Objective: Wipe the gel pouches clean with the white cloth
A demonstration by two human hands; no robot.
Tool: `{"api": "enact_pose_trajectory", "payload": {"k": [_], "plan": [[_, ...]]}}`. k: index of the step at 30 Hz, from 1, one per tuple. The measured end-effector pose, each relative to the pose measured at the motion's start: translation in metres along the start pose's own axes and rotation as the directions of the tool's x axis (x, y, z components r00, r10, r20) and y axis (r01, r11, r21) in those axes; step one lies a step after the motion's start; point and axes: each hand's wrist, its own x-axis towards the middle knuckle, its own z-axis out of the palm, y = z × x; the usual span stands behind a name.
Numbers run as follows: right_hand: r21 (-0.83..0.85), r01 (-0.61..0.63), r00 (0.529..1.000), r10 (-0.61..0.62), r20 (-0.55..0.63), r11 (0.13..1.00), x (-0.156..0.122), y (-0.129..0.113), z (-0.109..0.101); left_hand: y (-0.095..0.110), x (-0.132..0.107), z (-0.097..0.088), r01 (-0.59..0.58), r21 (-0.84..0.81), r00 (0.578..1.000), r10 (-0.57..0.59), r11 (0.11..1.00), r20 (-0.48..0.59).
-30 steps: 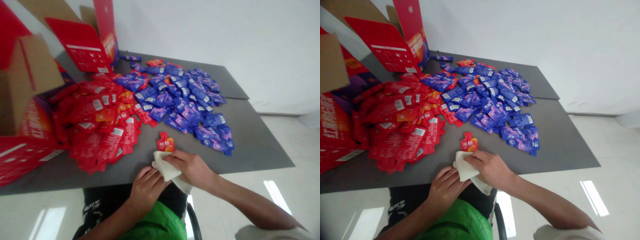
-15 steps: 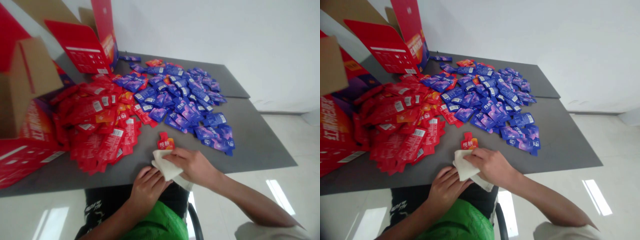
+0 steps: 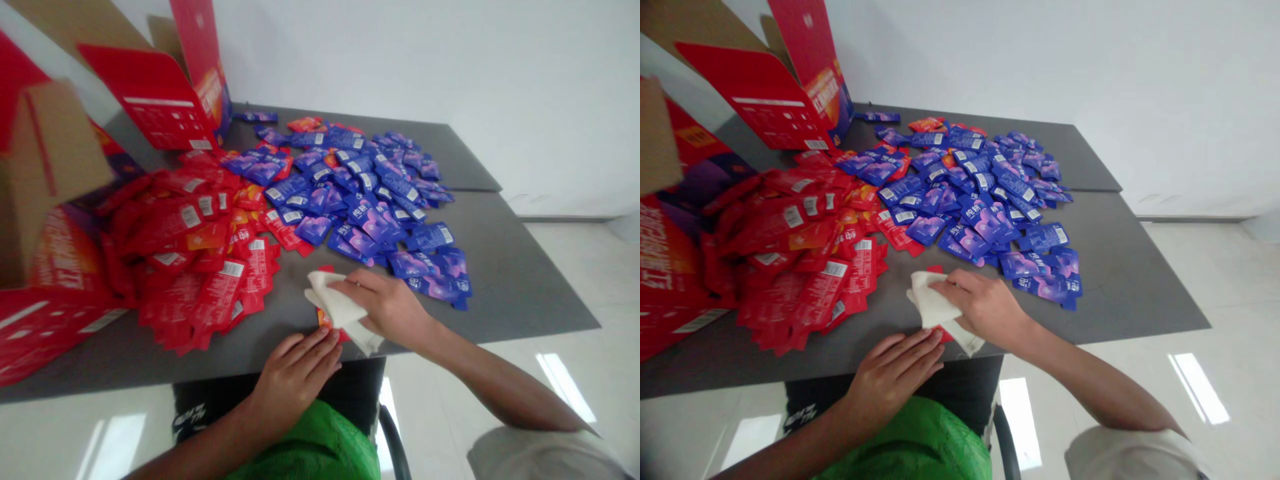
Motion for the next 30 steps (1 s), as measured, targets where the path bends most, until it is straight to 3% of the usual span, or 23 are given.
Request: {"api": "enact_pose_trajectory", "payload": {"k": [4, 7, 11, 13, 17, 20, 22, 26, 30], "plan": [[0.101, 0.047, 0.993, -0.058, 0.105, 0.994, -0.020, -0.014, 0.008, -0.005, 0.001, -0.003, -0.029, -0.038, 0.999, 0.031, 0.999, 0.035], [0.122, -0.007, 0.994, -0.006, 0.105, 0.993, 0.000, 0.000, 0.016, -0.007, 0.001, -0.003, -0.044, -0.024, 0.998, 0.045, 0.999, 0.038], [-0.021, -0.076, 0.995, 0.077, 0.071, 0.997, 0.040, 0.027, 0.017, -0.011, 0.000, -0.002, -0.070, -0.021, 0.995, 0.071, 0.997, 0.071], [-0.053, -0.056, 0.998, 0.058, 0.031, 0.997, 0.044, 0.029, 0.012, -0.013, 0.001, -0.003, -0.074, -0.027, 0.994, 0.076, 0.997, 0.076], [0.033, 0.061, 0.998, -0.060, -0.036, 0.998, 0.012, 0.005, 0.002, -0.016, 0.004, -0.007, -0.091, -0.053, 0.992, 0.095, 0.994, 0.080], [0.068, 0.092, 0.993, -0.096, 0.063, 0.993, -0.012, -0.012, 0.003, -0.016, 0.005, -0.010, -0.084, -0.097, 0.991, 0.093, 0.992, 0.091], [0.078, 0.082, 0.989, -0.091, 0.118, 0.994, -0.013, -0.013, 0.009, -0.017, 0.004, -0.011, -0.084, -0.105, 0.991, 0.094, 0.991, 0.099], [0.041, 0.005, 0.994, -0.010, 0.112, 0.999, 0.023, 0.011, 0.018, -0.017, 0.002, -0.009, -0.098, -0.080, 0.988, 0.107, 0.992, 0.113], [-0.069, -0.039, 0.994, 0.046, 0.098, 0.997, 0.052, 0.029, 0.014, -0.019, 0.001, -0.006, -0.084, -0.091, 0.990, 0.094, 0.992, 0.108]]}}
